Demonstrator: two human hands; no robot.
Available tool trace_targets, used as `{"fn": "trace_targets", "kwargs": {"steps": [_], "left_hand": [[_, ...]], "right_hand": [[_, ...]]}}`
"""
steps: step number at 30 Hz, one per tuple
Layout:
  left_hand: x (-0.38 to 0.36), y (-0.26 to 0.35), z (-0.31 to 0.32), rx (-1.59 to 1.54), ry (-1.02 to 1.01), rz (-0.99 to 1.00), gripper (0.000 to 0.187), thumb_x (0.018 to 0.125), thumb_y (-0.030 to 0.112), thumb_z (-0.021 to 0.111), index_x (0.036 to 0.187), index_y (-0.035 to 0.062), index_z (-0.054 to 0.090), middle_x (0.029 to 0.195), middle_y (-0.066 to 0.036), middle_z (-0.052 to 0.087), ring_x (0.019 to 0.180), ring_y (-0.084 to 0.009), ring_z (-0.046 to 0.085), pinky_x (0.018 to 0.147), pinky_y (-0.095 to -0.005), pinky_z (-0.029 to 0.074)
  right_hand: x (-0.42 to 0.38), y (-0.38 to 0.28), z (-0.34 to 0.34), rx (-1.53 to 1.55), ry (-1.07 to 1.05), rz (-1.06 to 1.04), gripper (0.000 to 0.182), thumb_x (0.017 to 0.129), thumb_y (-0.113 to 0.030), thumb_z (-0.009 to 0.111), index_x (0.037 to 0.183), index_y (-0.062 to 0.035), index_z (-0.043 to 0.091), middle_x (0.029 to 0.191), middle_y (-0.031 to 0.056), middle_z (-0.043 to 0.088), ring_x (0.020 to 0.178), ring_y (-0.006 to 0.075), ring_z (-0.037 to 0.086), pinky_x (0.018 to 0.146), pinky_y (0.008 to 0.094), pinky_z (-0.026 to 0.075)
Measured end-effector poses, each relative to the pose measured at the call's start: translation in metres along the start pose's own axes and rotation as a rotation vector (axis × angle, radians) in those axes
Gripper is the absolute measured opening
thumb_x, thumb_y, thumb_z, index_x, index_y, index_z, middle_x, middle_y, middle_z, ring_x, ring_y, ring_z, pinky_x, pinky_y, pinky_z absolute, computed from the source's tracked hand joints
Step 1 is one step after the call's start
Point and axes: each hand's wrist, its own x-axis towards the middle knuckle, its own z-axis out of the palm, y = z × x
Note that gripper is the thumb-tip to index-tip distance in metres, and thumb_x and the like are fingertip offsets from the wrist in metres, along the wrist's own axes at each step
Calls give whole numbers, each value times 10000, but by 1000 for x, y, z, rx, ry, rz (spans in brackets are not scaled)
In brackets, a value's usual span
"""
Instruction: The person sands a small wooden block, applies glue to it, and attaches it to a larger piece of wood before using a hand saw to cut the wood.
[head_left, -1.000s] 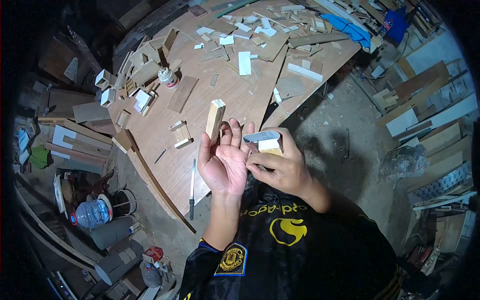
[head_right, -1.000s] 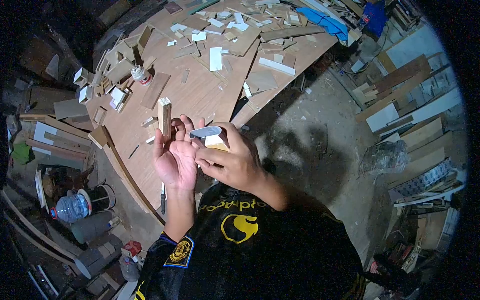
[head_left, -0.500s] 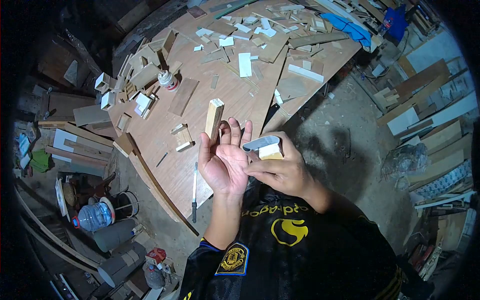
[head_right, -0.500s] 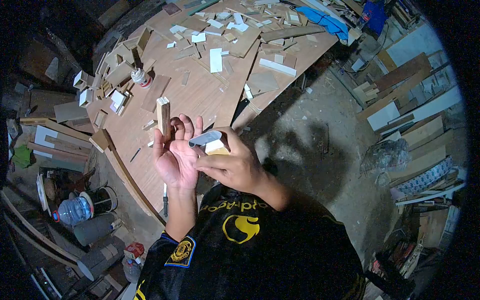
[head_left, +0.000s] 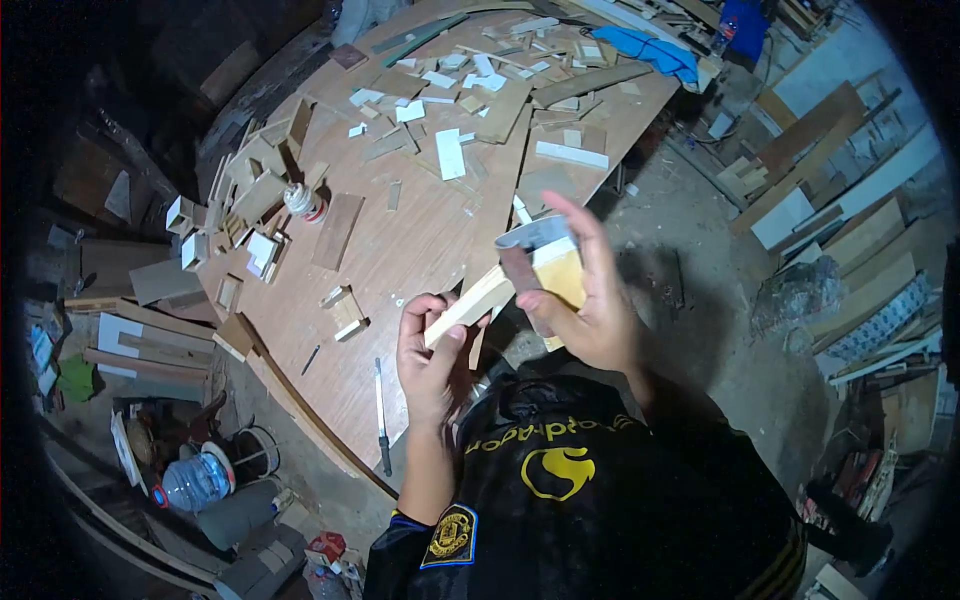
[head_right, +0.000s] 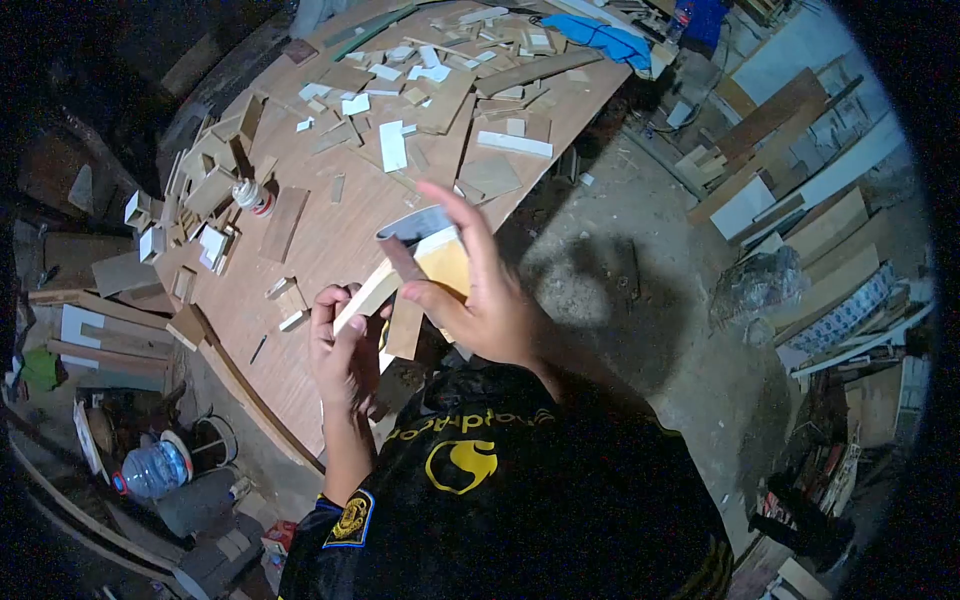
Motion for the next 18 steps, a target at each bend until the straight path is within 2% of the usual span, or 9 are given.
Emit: {"fn": "trace_targets", "kwargs": {"steps": [3,4,6,7,9,12,13,14,18], "left_hand": [[-1,8,-9,148,-153,-212,353,888,-18,620,1220,-31,501,1086,-112,625,937,-201,629,900,-323,496],[-2,10,-13,150,-149,-210,353,888,-18,620,1220,-31,501,1086,-112,625,937,-201,629,900,-323,496],[-4,16,-15,525,-232,-406,431,890,8,645,1289,-35,490,1112,-95,627,977,-154,613,874,-282,488],[-6,9,-12,534,-266,-307,455,907,9,614,1338,-30,474,1142,-91,614,1003,-115,589,851,-254,475],[-5,6,-13,606,-293,-344,433,914,3,585,1333,-25,477,1132,-82,608,999,-112,579,848,-245,469],[-7,-1,-23,687,-334,-391,399,923,-9,517,1321,-13,483,1080,-56,585,957,-98,559,820,-235,457],[-9,-3,-24,695,-310,-376,397,928,17,528,1321,-16,477,1072,-40,577,951,-96,554,801,-236,452],[-9,-4,-25,703,-288,-361,398,933,42,540,1321,-18,471,1064,-24,570,945,-94,548,783,-237,447],[-8,3,-18,608,-278,-384,351,943,117,566,1266,-16,531,984,-9,588,885,-86,561,727,-240,441]], "right_hand": [[5,4,-7,-198,-89,-141,765,814,-103,738,1450,-32,318,1356,163,486,1227,179,468,1043,344,358],[2,6,-4,-22,-45,-72,753,805,-84,745,1435,-30,335,1319,158,506,1211,179,480,1028,337,374],[0,14,-2,157,-10,4,742,796,-66,751,1420,-28,352,1283,153,525,1196,178,491,1012,330,389],[0,21,-8,136,-124,37,728,789,-47,754,1404,-28,364,1244,145,536,1170,174,505,993,319,401],[0,31,-12,113,-260,95,626,800,-55,752,1338,-24,432,1162,105,552,1109,160,527,962,303,421],[1,29,-20,-143,-190,25,566,816,-83,744,1310,-26,473,1176,104,575,1099,165,551,952,303,436],[-1,26,-23,-8,-149,188,551,826,-111,737,1316,-30,497,1177,123,602,1084,188,583,931,316,460],[-1,25,-27,-10,-154,189,551,826,-111,737,1316,-30,497,1177,123,602,1084,188,583,931,316,460],[1,18,-33,-161,-162,144,605,850,-94,701,1403,-52,460,1202,102,605,1049,127,566,907,292,463]]}}
